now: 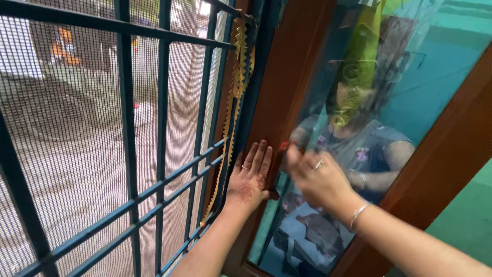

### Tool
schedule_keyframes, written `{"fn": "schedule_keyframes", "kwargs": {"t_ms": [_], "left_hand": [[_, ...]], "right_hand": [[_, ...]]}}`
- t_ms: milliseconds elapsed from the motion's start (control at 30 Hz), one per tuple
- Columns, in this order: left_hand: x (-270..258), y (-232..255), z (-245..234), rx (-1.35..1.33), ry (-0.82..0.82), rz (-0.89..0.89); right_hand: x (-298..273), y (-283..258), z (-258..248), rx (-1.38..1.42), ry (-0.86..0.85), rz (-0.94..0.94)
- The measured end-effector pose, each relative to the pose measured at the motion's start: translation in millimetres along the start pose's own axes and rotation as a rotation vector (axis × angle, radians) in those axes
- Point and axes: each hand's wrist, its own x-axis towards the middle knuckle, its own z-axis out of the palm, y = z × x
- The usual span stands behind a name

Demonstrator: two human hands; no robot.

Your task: The person applies liquid from a small bottle onto a patterned cloth and wipes the wooden window frame and metal grille. The person repeatedly wipes the frame edges and grille bars with the cloth, focusing on the upper and side sections of the window.

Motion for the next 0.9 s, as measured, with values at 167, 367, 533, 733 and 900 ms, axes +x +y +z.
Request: {"fn": "schedule_keyframes", "kwargs": {"t_ms": [167, 367, 533, 733, 900], "left_hand": [[-5.4, 0.7, 2.6, 0.04, 0.051, 0.003], [-6.8, 5.6, 1.5, -0.037, 0.112, -0.018], [-7.7, 15.8, -8.4, 0.002, 0.091, -0.073], [-9.5, 29.9, -18.1, 0.022, 0.038, -0.154], [-2.1, 49.5, -29.2, 0.098, -0.146, -0.297]], "right_hand": [[-31.1, -26.7, 0.2, 0.228, -0.159, -0.36], [-11.3, 64.1, -16.6, -0.06, 0.141, 0.256], [-32.2, 10.3, -5.8, -0.004, 0.136, 0.08], [-71.1, 10.6, -10.9, 0.25, 0.034, -0.322], [-62.8, 113.9, -28.3, -0.024, 0.214, 0.294]]}}
